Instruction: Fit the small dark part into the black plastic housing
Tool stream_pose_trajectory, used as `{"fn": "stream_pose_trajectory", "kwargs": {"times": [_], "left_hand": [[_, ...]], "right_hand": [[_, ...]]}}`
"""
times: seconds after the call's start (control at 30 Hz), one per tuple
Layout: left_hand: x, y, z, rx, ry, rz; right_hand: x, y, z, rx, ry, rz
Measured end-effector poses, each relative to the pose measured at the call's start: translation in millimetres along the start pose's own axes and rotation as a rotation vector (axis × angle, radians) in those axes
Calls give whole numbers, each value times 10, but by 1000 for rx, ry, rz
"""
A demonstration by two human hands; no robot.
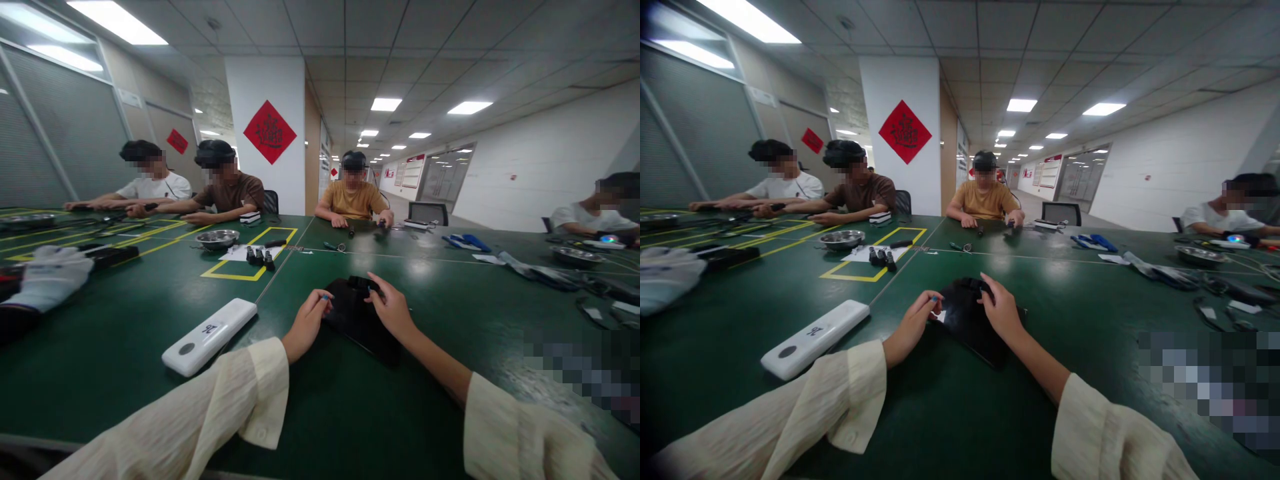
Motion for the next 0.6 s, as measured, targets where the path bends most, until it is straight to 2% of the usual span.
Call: {"fn": "stream_pose_trajectory", "kwargs": {"times": [0.2, 0.3, 0.47, 0.6], "left_hand": [[-45, -5, 4, -5, 1, -17], [-46, -5, 5, -9, 6, -18], [-60, -6, 11, -7, 14, -29], [-93, -27, 33, 2, 43, -39]], "right_hand": [[-24, -44, -3, 51, 106, 36], [-38, -93, 22, 86, 86, 1], [-88, -162, 131, 104, 12, -244], [-220, -144, 173, -18, -46, -491]]}}
Point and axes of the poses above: each hand's wrist, its own z-axis towards the middle knuckle, its own y-axis out of the palm, x = y × z, the point moved 1 cm from there along z, towards the middle knuckle, and after that the axes turned 11 degrees about y, right-handed, at the moved point
